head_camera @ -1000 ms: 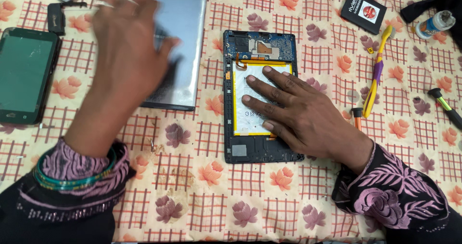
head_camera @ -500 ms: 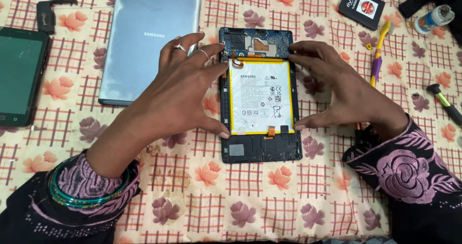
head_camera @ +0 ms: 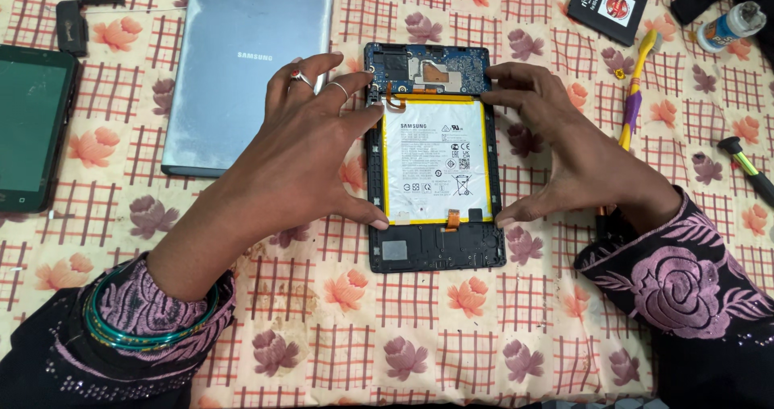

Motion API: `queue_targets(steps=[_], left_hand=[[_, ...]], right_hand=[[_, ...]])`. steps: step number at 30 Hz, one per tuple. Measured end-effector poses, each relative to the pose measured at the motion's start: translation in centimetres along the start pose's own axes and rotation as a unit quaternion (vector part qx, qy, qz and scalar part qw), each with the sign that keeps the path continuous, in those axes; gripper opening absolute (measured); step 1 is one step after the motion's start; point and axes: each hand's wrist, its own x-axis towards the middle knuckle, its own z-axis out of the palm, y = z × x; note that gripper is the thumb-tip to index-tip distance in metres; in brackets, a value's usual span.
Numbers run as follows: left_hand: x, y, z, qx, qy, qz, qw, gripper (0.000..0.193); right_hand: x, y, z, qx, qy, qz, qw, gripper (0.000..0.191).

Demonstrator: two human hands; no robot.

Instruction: The person works on an opened Samsung tablet at a repair bench, using a screwdriver to pry and disconnect the battery connector, lifting the battery out of the chassis. They then use a toothbrush to brush the empty battery compartment and internal frame, and handle the back cover and other phone parts on the table.

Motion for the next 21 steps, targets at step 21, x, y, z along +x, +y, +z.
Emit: queue_targets(steps=[21], left_hand=[[0.02, 0.18, 0.32, -0.007, 0.005, -0.008, 1.000, 0.114]], right_hand=[[0.22, 0.20, 0.50, 0.047, -0.002, 0.038, 0.998, 0.122]])
